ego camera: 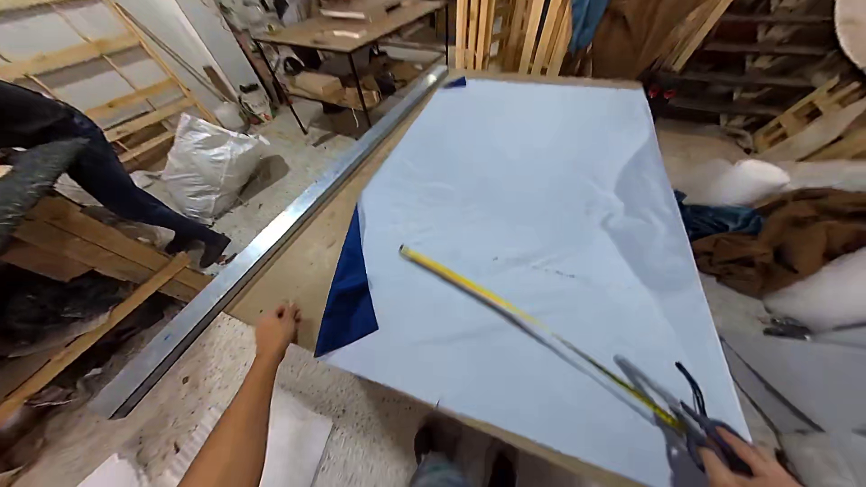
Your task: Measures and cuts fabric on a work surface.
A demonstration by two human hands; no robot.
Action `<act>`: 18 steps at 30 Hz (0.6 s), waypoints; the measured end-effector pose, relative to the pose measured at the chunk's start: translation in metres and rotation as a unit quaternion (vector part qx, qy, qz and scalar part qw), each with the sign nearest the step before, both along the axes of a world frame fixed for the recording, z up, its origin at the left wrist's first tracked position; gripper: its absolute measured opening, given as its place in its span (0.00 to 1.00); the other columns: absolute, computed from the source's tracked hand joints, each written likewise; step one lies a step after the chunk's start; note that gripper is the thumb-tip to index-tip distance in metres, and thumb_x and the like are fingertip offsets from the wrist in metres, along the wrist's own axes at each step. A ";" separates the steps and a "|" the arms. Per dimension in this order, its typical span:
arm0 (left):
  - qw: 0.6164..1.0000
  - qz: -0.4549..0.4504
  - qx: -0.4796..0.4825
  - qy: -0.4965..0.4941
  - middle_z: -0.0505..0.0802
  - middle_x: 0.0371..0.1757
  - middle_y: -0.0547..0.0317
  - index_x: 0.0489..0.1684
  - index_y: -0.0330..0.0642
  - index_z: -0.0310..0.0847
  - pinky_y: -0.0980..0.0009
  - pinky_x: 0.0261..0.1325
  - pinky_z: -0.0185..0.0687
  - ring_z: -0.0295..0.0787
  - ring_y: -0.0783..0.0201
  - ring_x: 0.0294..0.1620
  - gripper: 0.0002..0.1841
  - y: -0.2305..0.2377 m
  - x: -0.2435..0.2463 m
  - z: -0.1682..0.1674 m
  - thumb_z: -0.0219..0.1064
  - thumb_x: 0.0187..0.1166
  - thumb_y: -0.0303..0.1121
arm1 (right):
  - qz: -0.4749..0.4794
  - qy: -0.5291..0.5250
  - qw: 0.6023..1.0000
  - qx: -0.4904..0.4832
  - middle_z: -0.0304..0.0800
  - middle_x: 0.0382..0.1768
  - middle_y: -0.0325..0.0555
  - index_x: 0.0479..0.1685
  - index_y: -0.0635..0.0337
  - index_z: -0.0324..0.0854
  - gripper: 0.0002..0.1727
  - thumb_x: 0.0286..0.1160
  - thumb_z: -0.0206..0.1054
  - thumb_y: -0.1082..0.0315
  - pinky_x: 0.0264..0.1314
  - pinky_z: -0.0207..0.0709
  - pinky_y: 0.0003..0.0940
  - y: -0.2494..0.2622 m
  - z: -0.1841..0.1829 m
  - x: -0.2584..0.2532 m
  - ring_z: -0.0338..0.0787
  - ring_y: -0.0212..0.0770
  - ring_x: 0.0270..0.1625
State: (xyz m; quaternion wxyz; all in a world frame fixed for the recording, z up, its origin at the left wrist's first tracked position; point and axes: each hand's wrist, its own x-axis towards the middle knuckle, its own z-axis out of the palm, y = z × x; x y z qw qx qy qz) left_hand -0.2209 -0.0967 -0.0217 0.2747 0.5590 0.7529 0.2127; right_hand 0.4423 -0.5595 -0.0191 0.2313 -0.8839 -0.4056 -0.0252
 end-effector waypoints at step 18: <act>0.994 -0.075 -0.057 0.054 0.90 0.49 0.26 0.52 0.29 0.85 0.25 0.61 0.74 0.86 0.28 0.56 0.27 0.055 -0.004 0.003 0.73 0.78 0.51 | -0.068 0.096 0.993 -0.026 0.88 0.57 0.74 0.61 0.72 0.86 0.21 0.67 0.70 0.71 0.67 0.75 0.70 -0.006 0.027 -0.065 0.88 0.69 0.61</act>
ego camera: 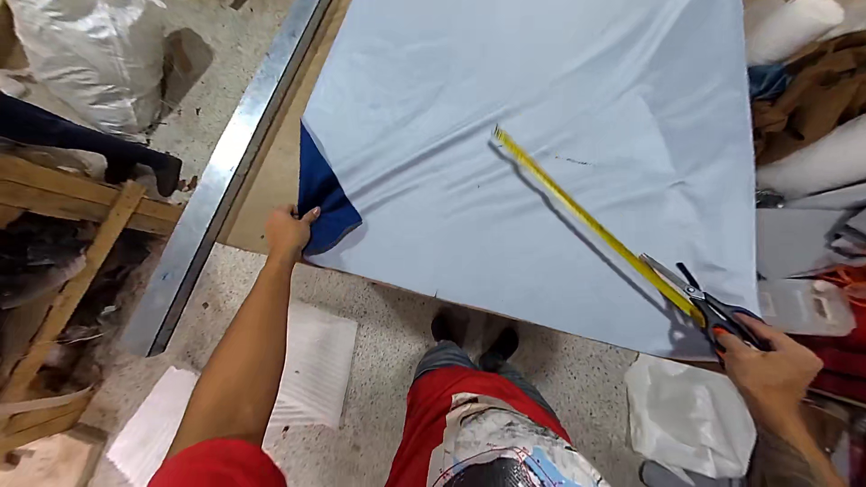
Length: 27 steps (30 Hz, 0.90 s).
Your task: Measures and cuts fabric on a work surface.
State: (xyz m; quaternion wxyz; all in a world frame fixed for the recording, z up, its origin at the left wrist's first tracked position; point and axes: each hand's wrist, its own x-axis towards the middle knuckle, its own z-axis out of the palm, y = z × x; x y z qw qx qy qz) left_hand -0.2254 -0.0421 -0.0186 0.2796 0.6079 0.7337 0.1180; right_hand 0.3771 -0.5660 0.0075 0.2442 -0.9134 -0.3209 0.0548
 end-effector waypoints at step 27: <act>0.814 0.135 -0.185 -0.534 0.94 0.51 0.43 0.61 0.33 0.79 0.51 0.51 0.95 0.96 0.48 0.48 0.20 -0.355 0.250 -0.015 0.60 0.90 0.45 | 0.067 0.146 0.985 0.057 0.93 0.42 0.61 0.52 0.65 0.91 0.18 0.63 0.69 0.68 0.44 0.80 0.63 -0.006 0.027 -0.024 0.91 0.55 0.40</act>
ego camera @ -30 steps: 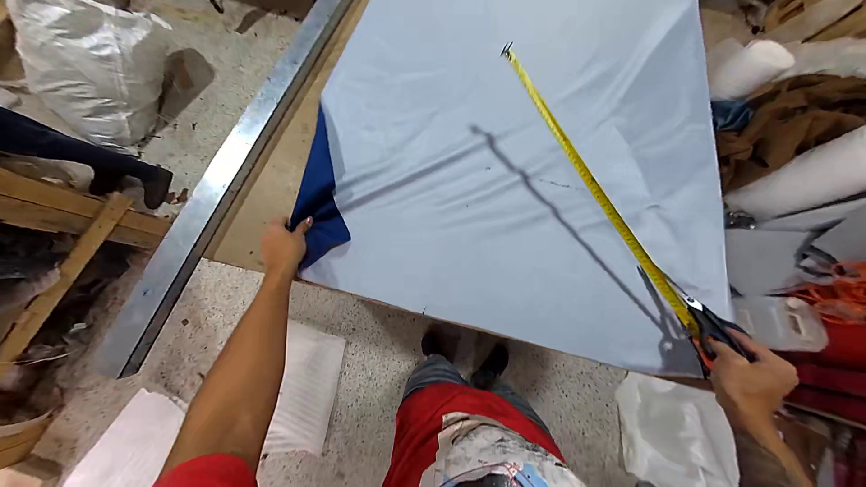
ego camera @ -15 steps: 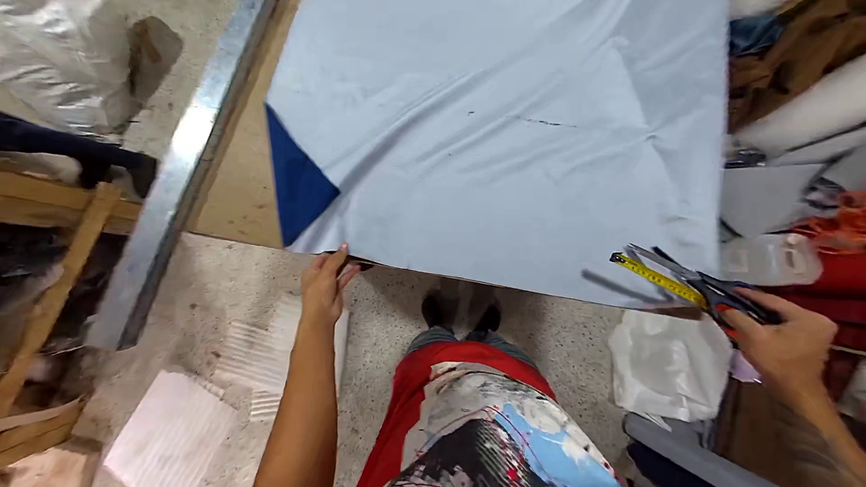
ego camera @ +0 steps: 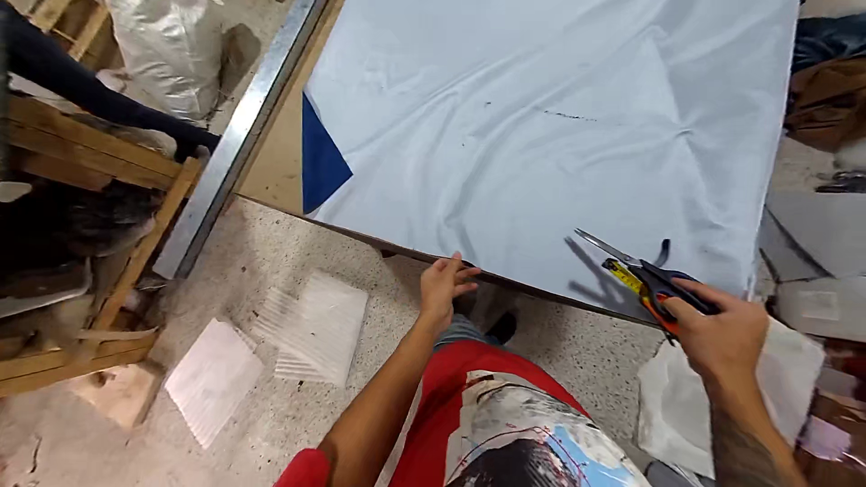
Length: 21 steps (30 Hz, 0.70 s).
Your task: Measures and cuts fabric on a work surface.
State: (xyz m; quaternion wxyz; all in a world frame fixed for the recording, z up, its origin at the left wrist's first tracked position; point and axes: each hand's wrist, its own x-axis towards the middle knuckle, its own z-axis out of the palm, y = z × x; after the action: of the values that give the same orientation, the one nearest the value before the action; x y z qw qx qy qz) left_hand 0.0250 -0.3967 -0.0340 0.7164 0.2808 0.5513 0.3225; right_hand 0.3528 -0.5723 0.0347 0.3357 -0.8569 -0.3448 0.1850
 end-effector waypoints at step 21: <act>0.776 -0.613 0.055 -0.137 0.95 0.53 0.46 0.62 0.33 0.87 0.55 0.62 0.89 0.95 0.57 0.49 0.17 -0.194 0.184 -0.043 0.60 0.90 0.36 | 0.039 -0.088 0.995 -0.013 0.93 0.39 0.52 0.48 0.64 0.91 0.21 0.61 0.65 0.59 0.38 0.81 0.43 -0.051 0.017 0.051 0.89 0.38 0.36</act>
State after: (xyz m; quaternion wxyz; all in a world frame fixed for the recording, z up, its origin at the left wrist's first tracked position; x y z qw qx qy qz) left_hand 0.2087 -0.5904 -0.0767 0.8139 0.5510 0.1394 -0.1201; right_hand 0.4035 -0.6234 0.0517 0.2855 -0.8599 -0.4039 0.1261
